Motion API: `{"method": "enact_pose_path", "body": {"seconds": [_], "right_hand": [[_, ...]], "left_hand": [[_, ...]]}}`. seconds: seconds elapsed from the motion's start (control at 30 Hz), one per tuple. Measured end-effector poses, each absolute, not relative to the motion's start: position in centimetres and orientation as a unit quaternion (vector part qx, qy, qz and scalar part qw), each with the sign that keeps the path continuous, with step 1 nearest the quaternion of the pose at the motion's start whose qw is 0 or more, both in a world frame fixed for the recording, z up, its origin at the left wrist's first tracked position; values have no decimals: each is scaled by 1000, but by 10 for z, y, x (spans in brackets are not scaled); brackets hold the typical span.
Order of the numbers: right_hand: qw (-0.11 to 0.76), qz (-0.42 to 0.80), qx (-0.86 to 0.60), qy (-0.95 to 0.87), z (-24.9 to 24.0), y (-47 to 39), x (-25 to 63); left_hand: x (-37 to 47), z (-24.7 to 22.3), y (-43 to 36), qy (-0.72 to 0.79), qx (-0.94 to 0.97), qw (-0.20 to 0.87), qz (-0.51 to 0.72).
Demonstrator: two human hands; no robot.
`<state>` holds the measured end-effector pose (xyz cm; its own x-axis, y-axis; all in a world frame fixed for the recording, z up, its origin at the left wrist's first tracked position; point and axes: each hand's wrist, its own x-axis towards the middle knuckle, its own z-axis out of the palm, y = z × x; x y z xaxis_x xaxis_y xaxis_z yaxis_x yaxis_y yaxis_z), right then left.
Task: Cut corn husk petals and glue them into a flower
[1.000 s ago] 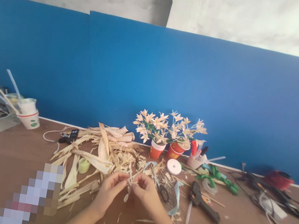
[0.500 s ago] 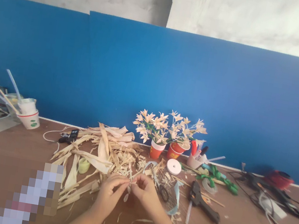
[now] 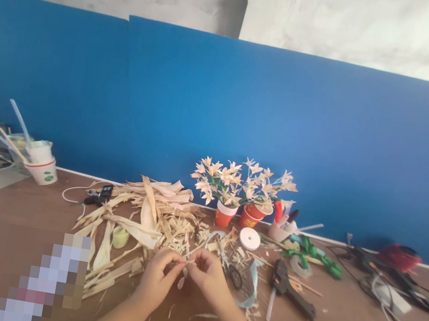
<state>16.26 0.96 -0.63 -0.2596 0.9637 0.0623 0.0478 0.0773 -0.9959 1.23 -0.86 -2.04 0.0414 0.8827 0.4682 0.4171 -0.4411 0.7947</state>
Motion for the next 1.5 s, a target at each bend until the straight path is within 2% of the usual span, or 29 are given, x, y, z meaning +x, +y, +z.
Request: {"method": "enact_pose_path", "body": {"seconds": [0.53,0.93,1.1,1.5], "right_hand": [[459,537,-453,-544,0,11,162],[436,585,-427,-535,1,9,160],[446,619,-378,-525,4,6,160],[435,604,-421,-518,4,10,163]], "left_hand": [[13,-31,-7,508,638,250,522],[12,-24,-10,496,699,164,489],[10,-23,-8,487,676,193,519],[11,-24,-2,432,665,247,557]]}}
